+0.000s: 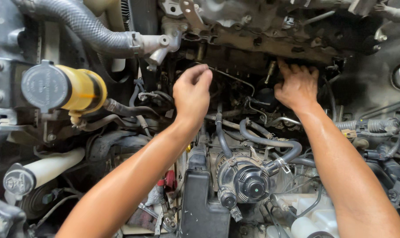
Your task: The person holds a new head gasket, aligns it with the engine block, and carefully places it into position. The gasket is then pressed into place to ensure proper seating.
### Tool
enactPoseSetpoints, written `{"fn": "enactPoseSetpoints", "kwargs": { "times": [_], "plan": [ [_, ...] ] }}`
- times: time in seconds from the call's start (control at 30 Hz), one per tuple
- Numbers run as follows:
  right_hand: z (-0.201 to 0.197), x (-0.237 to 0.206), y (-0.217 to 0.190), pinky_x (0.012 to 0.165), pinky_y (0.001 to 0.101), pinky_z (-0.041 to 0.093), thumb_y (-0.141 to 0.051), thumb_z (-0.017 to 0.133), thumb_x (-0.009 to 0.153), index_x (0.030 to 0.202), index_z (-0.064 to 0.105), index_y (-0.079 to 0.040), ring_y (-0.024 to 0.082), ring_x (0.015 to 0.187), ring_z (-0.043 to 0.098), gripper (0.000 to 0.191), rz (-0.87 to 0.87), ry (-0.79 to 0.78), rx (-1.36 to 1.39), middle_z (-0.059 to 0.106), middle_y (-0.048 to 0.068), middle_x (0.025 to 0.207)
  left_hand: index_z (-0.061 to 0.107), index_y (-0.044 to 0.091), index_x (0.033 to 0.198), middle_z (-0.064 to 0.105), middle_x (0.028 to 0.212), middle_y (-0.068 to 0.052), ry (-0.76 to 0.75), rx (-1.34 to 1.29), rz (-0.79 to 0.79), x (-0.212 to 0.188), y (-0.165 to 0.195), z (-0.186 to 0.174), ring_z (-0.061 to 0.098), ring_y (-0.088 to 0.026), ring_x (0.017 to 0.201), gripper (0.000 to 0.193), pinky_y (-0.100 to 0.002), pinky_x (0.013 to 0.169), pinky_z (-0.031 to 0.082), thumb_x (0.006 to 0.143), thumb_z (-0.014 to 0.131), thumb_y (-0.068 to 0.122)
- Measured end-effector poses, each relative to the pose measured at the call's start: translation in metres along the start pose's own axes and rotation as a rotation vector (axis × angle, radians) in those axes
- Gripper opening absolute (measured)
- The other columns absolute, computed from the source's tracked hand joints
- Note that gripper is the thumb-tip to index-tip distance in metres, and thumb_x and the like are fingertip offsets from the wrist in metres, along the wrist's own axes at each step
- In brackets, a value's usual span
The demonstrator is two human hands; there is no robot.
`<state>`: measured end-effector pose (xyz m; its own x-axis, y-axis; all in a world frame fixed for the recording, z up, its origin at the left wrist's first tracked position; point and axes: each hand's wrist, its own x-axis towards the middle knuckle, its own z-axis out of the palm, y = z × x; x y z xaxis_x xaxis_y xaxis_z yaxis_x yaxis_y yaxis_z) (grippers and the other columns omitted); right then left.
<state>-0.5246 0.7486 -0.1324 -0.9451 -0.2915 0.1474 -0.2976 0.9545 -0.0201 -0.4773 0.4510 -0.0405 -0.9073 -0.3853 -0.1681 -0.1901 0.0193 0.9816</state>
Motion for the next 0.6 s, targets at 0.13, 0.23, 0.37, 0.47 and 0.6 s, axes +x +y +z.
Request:
{"fn": "enactPoseSetpoints", "kwargs": {
  "times": [0.13, 0.23, 0.37, 0.47, 0.6],
  "plan": [
    [-0.001, -0.002, 0.002, 0.107, 0.0579, 0.036, -0.023, 0.065, 0.076, 0.153, 0.060, -0.014, 0.037, 0.111, 0.061, 0.078, 0.013, -0.029, 0.002, 0.068, 0.018, 0.116, 0.073, 0.003, 0.123, 0.073, 0.095, -0.005, -0.280, 0.143, -0.146, -0.076, 0.037, -0.086, 0.061, -0.011, 0.082, 0.032, -0.027, 0.073, 0.052, 0.095, 0.070, 0.019],
    [0.001, -0.003, 0.000, 0.107, 0.0591, 0.036, -0.024, 0.066, 0.076, 0.152, 0.060, -0.013, 0.039, 0.112, 0.061, 0.076, 0.050, -0.050, 0.039, 0.067, 0.020, 0.119, 0.072, 0.003, 0.115, 0.074, 0.100, -0.002, -0.416, 0.290, 0.110, -0.127, 0.072, -0.161, 0.068, -0.010, 0.086, 0.025, -0.027, 0.076, 0.055, 0.094, 0.071, 0.016],
    [-0.003, -0.005, -0.025, 0.107, 0.0590, 0.037, -0.028, 0.066, 0.083, 0.147, 0.061, -0.010, 0.041, 0.121, 0.059, 0.067, 0.074, -0.065, 0.118, 0.066, 0.022, 0.131, 0.075, 0.012, 0.105, 0.068, 0.081, -0.003, -0.383, 0.780, 0.280, -0.176, 0.097, -0.254, 0.066, -0.021, 0.077, 0.030, -0.032, 0.070, 0.054, 0.079, 0.079, 0.025],
    [-0.025, 0.004, -0.057, 0.105, 0.0565, 0.040, -0.032, 0.068, 0.083, 0.141, 0.061, -0.006, 0.043, 0.121, 0.059, 0.064, 0.081, -0.155, 0.096, 0.065, 0.025, 0.132, 0.074, 0.010, 0.094, 0.067, 0.078, -0.007, -0.346, 1.030, 0.377, -0.191, 0.092, -0.318, 0.068, -0.028, 0.074, 0.031, -0.039, 0.063, 0.052, 0.068, 0.081, 0.025],
    [-0.077, 0.002, -0.112, 0.100, 0.0523, 0.048, -0.031, 0.065, 0.086, 0.139, 0.061, -0.001, 0.047, 0.117, 0.060, 0.061, 0.076, -0.350, 0.081, 0.063, 0.030, 0.130, 0.071, 0.009, 0.092, 0.062, 0.075, -0.004, -0.386, 1.179, 0.510, -0.238, 0.110, -0.418, 0.066, -0.022, 0.073, 0.026, -0.039, 0.067, 0.053, 0.070, 0.073, 0.023]
  ]
}}
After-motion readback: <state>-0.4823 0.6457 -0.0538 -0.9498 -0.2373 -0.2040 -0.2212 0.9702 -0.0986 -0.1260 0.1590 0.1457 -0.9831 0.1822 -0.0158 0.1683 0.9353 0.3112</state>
